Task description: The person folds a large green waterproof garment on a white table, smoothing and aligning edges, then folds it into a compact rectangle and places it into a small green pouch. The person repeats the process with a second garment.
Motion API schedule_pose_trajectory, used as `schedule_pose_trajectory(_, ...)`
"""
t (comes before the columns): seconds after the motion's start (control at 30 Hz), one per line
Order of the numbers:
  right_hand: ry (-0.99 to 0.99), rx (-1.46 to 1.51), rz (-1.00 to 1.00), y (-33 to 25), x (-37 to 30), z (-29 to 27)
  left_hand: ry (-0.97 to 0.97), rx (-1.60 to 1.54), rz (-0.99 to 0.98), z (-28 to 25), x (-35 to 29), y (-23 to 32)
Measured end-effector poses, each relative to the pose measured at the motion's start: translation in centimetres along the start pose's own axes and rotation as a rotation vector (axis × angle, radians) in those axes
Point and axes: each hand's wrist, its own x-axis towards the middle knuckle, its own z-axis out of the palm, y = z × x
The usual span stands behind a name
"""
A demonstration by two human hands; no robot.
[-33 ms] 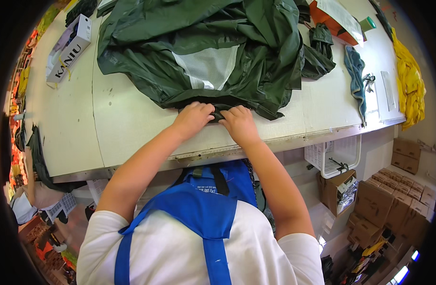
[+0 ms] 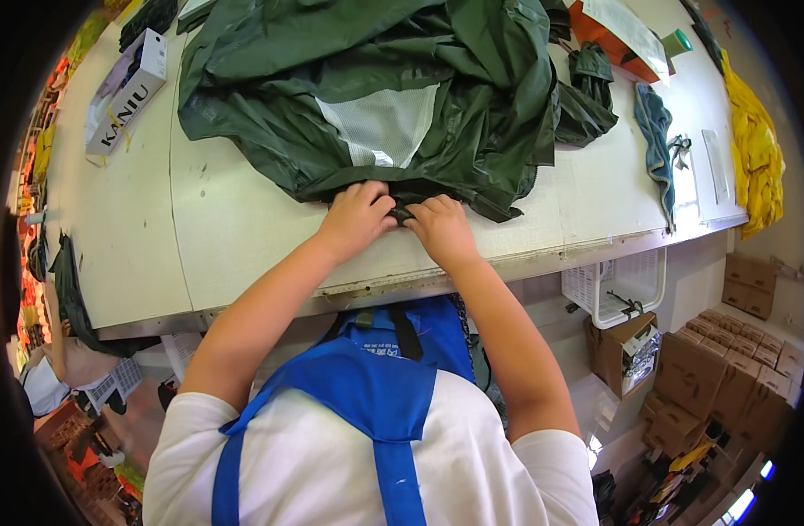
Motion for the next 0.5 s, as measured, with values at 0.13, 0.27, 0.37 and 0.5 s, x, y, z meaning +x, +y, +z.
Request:
schedule_pose_trajectory(0.13,-0.088,0.209,0.190,0.7,1.3,-0.3,0.073,0.065,0.213,1.0,-0.5,-1.6)
schedule_pose_trajectory(0.27,0.014,0.247,0.261,1.7,2.2,0.0,-0.121,-0.152,0.139,1.2,0.9,-3.6)
schedule_pose_trajectory(0.37,0.104,0.079,0.134,2.0,2.8,-0.1,-0.167,-0.222,0.083,-0.9,3.1,-3.2)
schedule_pose_trajectory(0.5,-0.089,-0.141,0.128,1.0,3.7,-2.2,-0.169,-0.230,-0.008,-0.7,3.7,-4.0)
